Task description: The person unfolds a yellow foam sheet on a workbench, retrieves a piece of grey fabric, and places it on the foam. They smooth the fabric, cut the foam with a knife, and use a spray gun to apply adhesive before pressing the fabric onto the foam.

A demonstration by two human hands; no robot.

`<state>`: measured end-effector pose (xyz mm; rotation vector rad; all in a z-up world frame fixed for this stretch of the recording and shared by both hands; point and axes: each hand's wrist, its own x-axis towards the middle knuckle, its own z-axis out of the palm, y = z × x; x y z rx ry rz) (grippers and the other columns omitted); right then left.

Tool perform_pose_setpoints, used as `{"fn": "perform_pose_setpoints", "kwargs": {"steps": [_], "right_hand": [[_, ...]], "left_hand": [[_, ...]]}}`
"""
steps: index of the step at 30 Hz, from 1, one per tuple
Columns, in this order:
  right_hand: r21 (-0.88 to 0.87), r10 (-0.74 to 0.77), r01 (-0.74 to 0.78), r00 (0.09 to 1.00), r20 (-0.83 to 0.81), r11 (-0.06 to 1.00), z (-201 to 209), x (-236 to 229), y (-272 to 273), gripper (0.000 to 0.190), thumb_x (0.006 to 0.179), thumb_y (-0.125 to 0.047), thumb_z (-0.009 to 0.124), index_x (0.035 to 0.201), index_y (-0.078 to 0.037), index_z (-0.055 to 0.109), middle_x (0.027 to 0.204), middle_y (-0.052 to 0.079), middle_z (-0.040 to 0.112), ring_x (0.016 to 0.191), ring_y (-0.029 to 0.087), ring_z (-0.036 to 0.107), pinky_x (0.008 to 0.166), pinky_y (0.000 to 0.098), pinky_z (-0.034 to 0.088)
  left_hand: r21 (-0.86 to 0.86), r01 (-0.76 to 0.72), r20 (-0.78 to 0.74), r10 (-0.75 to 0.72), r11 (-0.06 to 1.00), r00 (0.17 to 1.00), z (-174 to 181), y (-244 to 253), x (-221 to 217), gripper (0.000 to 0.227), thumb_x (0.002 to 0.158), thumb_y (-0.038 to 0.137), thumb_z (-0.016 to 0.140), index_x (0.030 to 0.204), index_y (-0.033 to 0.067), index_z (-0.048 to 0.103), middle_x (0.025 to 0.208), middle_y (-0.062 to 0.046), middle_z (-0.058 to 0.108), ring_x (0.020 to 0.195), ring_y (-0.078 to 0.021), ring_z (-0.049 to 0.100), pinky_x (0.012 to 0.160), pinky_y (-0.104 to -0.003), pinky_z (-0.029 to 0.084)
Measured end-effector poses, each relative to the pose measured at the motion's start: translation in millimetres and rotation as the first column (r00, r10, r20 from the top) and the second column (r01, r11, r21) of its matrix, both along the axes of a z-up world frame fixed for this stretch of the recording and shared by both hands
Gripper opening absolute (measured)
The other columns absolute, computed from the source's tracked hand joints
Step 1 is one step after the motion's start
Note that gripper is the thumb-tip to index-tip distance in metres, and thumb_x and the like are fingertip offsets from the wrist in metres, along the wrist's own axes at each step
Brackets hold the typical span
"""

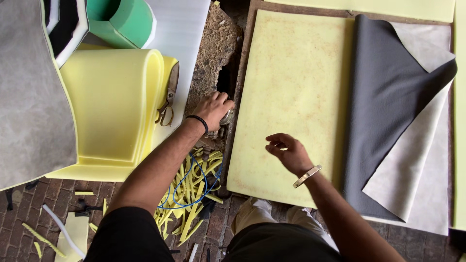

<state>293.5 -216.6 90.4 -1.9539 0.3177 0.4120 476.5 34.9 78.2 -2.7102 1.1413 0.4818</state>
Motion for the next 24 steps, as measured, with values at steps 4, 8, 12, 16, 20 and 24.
{"fn": "perform_pose_setpoints", "kwargs": {"steps": [4,8,12,16,20,24], "right_hand": [[0.002,-0.117,0.118,0.992,-0.043,0.993,-2,-19,-34,0.036,0.089,-0.025,0.076,0.122,-0.012,0.073,0.112,0.008,0.076,0.105,0.018,0.071,0.09,0.034,0.058],[-0.016,-0.319,0.318,0.945,-0.068,0.948,-7,-42,-95,0.037,0.089,-0.025,0.076,0.123,-0.009,0.073,0.114,0.01,0.076,0.107,0.02,0.07,0.092,0.0356,0.057],[-0.102,-0.505,0.499,0.861,-0.052,0.861,-19,-79,-179,0.035,0.091,-0.022,0.073,0.123,-0.007,0.072,0.12,0.011,0.075,0.113,0.022,0.07,0.1,0.0367,0.053],[-0.248,-0.582,0.563,0.813,0.0,0.788,-46,-108,-267,0.035,0.092,-0.022,0.075,0.122,-0.005,0.073,0.121,0.014,0.073,0.115,0.026,0.069,0.101,0.04,0.053],[-0.183,-0.541,0.532,0.841,0.0,0.827,-80,-119,-338,0.039,0.09,-0.024,0.075,0.124,-0.006,0.072,0.121,0.015,0.073,0.114,0.027,0.069,0.099,0.0386,0.054],[-0.15,-0.408,0.403,0.913,0.0,0.903,-95,-121,-381,0.043,0.087,-0.026,0.076,0.125,-0.007,0.073,0.115,0.017,0.076,0.109,0.027,0.072,0.095,0.0378,0.056]], "left_hand": [[-0.147,-0.021,0.045,0.028,0.989,0.999,-4,6,-7,0.09,0.069,-0.001,0.084,0.15,0.0156,0.048,0.149,-0.018,0.044,0.139,-0.0345,0.043,0.12,-0.049,0.037],[-0.206,-0.135,0.222,0.181,0.969,0.958,4,2,-33,0.113,0.055,0.003,0.088,0.157,0.0167,0.041,0.163,-0.027,0.025,0.149,-0.0462,0.03,0.115,-0.061,0.029],[-0.653,-0.262,0.097,0.421,0.711,0.902,-3,-34,-97,0.088,0.071,0.011,0.087,0.15,0.0099,0.049,0.159,-0.025,0.038,0.144,-0.0433,0.038,0.116,-0.054,0.035],[-0.772,-0.456,-0.248,0.451,0.443,0.857,-35,-123,-175,0.046,0.086,0.011,0.075,0.13,0.0116,0.062,0.13,-0.011,0.068,0.121,-0.0269,0.065,0.106,-0.041,0.054],[-0.67,-0.498,-0.49,0.175,0.55,0.854,-70,-261,-255,0.042,0.087,0.017,0.075,0.127,0.0074,0.064,0.126,-0.014,0.07,0.111,-0.0264,0.069,0.095,-0.04,0.058],[-0.57,-0.396,-0.398,0.179,0.72,0.9,-88,-384,-297,0.062,0.085,0.034,0.08,0.131,0.0003,0.056,0.127,-0.023,0.064,0.12,-0.0402,0.062,0.092,-0.049,0.051]]}}
